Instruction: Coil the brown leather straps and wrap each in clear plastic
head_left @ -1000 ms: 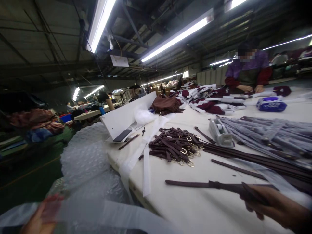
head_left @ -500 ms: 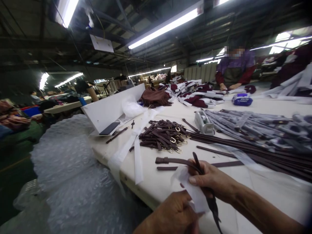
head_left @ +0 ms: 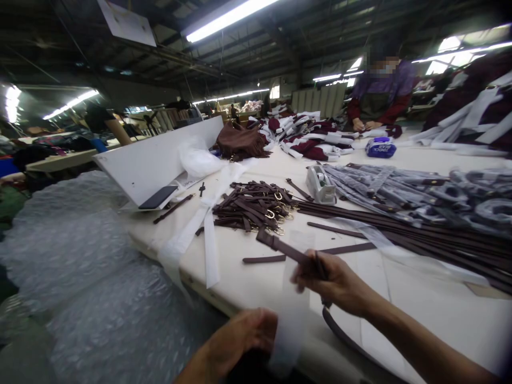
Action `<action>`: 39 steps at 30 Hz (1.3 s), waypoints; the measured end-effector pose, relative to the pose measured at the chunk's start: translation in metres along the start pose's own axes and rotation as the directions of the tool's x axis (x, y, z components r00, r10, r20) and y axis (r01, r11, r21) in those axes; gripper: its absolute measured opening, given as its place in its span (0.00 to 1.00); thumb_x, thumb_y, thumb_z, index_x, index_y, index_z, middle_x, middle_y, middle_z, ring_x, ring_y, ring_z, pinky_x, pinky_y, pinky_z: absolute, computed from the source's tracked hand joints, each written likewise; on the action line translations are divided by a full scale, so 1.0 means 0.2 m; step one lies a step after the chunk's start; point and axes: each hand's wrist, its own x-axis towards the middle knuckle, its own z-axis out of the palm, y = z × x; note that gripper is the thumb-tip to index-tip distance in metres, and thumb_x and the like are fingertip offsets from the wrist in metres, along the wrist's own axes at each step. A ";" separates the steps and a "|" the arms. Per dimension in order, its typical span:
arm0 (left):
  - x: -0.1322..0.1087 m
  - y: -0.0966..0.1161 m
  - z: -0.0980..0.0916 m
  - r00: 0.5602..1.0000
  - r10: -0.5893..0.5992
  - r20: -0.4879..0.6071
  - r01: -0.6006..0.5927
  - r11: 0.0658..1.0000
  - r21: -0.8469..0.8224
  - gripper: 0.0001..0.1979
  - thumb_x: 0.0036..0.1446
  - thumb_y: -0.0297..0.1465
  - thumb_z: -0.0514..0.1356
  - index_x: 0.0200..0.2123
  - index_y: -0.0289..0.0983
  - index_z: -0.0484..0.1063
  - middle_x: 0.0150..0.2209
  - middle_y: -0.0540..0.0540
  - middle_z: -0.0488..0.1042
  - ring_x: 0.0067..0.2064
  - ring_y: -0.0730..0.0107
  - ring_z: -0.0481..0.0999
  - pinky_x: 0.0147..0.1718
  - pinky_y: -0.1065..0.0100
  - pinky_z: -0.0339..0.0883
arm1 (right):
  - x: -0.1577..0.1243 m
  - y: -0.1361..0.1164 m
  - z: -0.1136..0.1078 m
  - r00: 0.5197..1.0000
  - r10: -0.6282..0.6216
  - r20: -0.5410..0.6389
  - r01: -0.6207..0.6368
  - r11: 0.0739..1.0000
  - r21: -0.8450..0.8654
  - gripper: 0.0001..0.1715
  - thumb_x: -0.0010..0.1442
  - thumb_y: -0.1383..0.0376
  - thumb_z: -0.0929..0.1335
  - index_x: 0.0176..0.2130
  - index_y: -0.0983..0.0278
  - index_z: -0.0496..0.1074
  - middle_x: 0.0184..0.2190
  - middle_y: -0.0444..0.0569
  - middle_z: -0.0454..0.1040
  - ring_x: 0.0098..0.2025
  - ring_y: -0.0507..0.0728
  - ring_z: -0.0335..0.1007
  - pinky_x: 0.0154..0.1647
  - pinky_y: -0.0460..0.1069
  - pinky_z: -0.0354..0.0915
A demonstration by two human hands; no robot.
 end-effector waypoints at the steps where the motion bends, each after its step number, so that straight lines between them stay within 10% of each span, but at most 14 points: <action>1: 0.04 0.04 0.03 0.998 0.057 -0.026 -0.059 0.993 -0.106 0.24 0.52 0.49 0.56 0.36 0.32 0.76 0.33 0.41 0.75 0.36 0.64 0.73 0.38 0.66 0.64 | -0.01 0.00 0.04 0.998 -0.019 0.065 0.022 0.998 -0.053 0.04 0.55 0.67 0.66 0.30 0.66 0.67 0.26 0.45 0.72 0.29 0.52 0.69 0.30 0.45 0.63; 8: 0.21 0.18 0.18 0.882 0.270 -0.386 -0.365 0.910 -0.198 0.11 0.45 0.34 0.67 0.28 0.32 0.75 0.25 0.48 0.74 0.27 0.76 0.70 0.29 0.75 0.61 | -0.09 0.04 0.18 0.984 -0.073 0.164 0.110 0.966 -0.234 0.06 0.57 0.67 0.64 0.29 0.65 0.68 0.23 0.42 0.69 0.25 0.49 0.62 0.26 0.43 0.58; 12: 0.19 0.15 0.18 0.831 0.309 -0.461 -0.412 0.901 -0.139 0.12 0.38 0.32 0.70 0.23 0.32 0.72 0.22 0.51 0.71 0.25 0.78 0.67 0.26 0.75 0.59 | -0.11 0.02 0.08 0.996 -0.078 -0.039 0.064 0.959 -0.276 0.07 0.57 0.64 0.64 0.33 0.65 0.70 0.25 0.44 0.70 0.27 0.51 0.63 0.28 0.44 0.59; 15: 0.20 0.13 0.20 0.841 0.303 -0.449 -0.389 0.914 -0.112 0.13 0.40 0.32 0.69 0.22 0.33 0.67 0.20 0.52 0.70 0.23 0.79 0.64 0.25 0.76 0.56 | -0.10 -0.02 0.00 0.977 -0.005 -0.215 -0.038 0.979 -0.198 0.13 0.55 0.59 0.67 0.38 0.65 0.70 0.33 0.48 0.73 0.34 0.54 0.67 0.34 0.46 0.63; 29: 0.25 0.03 0.30 0.901 0.352 -0.255 -0.350 0.935 0.054 0.16 0.47 0.37 0.65 0.35 0.34 0.67 0.31 0.50 0.70 0.32 0.75 0.66 0.32 0.73 0.59 | -0.11 0.00 -0.03 0.975 0.005 -0.224 -0.055 0.974 -0.218 0.16 0.51 0.60 0.69 0.24 0.64 0.59 0.19 0.38 0.58 0.22 0.48 0.53 0.21 0.44 0.53; 39: 0.20 -0.01 0.33 0.849 0.411 -0.332 -0.259 0.872 0.416 0.15 0.58 0.40 0.55 0.28 0.33 0.69 0.24 0.52 0.64 0.26 0.78 0.59 0.26 0.75 0.53 | -0.12 0.01 -0.04 0.972 0.118 -0.206 -0.107 0.992 0.061 0.17 0.56 0.54 0.66 0.29 0.65 0.61 0.21 0.42 0.66 0.18 0.47 0.56 0.17 0.43 0.53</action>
